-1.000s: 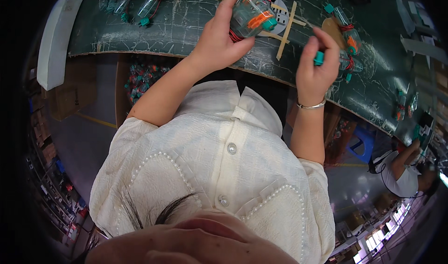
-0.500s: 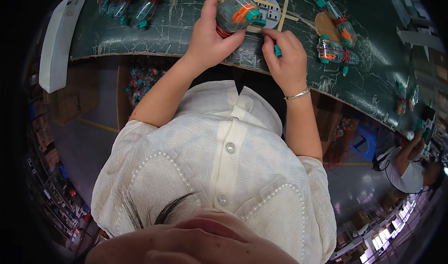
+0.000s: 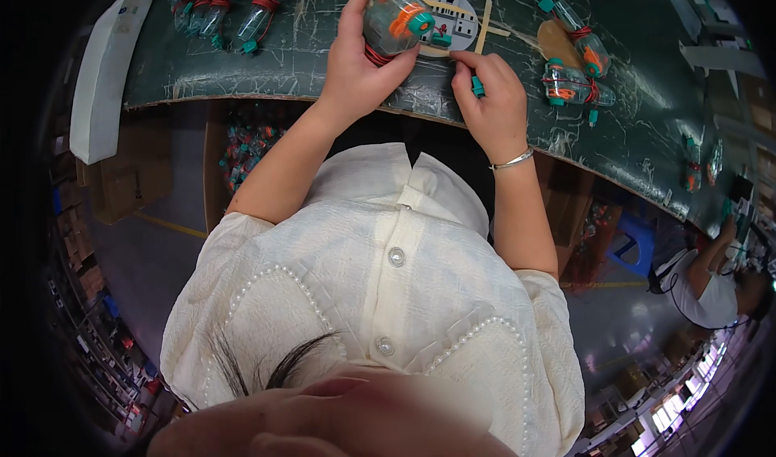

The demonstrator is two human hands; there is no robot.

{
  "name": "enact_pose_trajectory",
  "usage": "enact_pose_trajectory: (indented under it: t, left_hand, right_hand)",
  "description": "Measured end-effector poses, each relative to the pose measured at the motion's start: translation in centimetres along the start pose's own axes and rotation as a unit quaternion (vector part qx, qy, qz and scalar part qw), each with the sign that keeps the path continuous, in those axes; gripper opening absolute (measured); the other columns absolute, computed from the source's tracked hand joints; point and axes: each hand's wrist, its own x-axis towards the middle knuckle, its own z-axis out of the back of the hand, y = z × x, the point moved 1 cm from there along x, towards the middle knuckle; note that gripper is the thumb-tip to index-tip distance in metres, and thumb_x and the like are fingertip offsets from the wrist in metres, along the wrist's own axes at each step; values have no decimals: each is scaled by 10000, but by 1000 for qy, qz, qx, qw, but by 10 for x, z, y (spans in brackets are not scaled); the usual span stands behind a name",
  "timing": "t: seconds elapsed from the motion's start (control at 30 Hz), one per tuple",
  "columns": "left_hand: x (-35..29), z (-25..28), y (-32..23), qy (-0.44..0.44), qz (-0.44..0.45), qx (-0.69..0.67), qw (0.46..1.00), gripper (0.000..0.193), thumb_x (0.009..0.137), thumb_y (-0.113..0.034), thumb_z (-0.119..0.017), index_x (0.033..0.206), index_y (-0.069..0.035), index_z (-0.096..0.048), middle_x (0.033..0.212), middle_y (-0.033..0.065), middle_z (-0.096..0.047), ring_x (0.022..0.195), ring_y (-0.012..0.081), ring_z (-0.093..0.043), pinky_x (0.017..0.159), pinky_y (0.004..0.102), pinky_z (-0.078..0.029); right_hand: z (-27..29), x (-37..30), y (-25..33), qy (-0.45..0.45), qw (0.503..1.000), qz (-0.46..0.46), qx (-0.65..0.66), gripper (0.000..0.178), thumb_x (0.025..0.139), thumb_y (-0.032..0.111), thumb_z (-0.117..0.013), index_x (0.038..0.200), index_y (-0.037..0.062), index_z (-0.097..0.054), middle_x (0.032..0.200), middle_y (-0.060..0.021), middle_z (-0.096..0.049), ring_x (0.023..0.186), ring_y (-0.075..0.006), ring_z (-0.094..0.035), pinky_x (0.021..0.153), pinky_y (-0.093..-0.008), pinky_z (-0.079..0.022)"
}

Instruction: Assembling small electronic components and plastic housings at a production workbench.

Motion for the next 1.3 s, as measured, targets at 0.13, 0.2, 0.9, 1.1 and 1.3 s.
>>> enact_pose_trajectory:
  t: [0.13, 0.2, 0.9, 1.1, 1.3]
  left_hand:
    - [1, 1, 1, 4, 19, -24, 1000, 821, 823, -40, -766, 1479, 19, -275, 1258, 152, -608, 1137, 188, -628, 958, 322, -516]
    - [0, 1, 1, 7, 30, -26, 999, 822, 824, -40, -767, 1480, 21, -274, 1260, 151, -606, 1137, 189, -628, 961, 321, -515]
    - [-5, -3, 6, 18, -36, -95, 995, 832, 840, 60, -730, 1495, 11, -219, 1249, 143, -574, 1111, 192, -631, 958, 329, -535]
    - [-8, -2, 5, 32, -32, -129, 991, 839, 846, 63, -717, 1508, -1, -206, 1272, 147, -558, 1130, 199, -625, 978, 339, -524]
    - [-8, -1, 4, 29, -29, -91, 995, 868, 826, 30, -752, 1508, 8, -215, 1284, 146, -554, 1148, 199, -614, 978, 331, -517]
  right_hand:
    - [0, 2, -1, 4, 1000, -7, 8, 142, 870, 59, -671, 1007, 46, -706, 824, -108, -644, 743, -274, -635, 665, -357, -505]
    - [0, 2, -1, 6, 1000, -8, 10, 144, 868, 58, -670, 1007, 47, -706, 827, -108, -646, 747, -275, -638, 667, -357, -507]
    - [-1, 1, -5, 13, 1000, -5, 17, 132, 860, 78, -674, 986, 62, -710, 808, -100, -639, 739, -285, -632, 662, -363, -501]
    - [-1, 1, -3, 17, 1000, -3, 6, 137, 858, 75, -674, 990, 63, -709, 796, -101, -630, 730, -283, -625, 653, -363, -496]
    - [-2, 1, -3, 16, 1000, 3, 5, 141, 858, 71, -676, 994, 63, -709, 797, -103, -629, 731, -283, -624, 654, -361, -496]
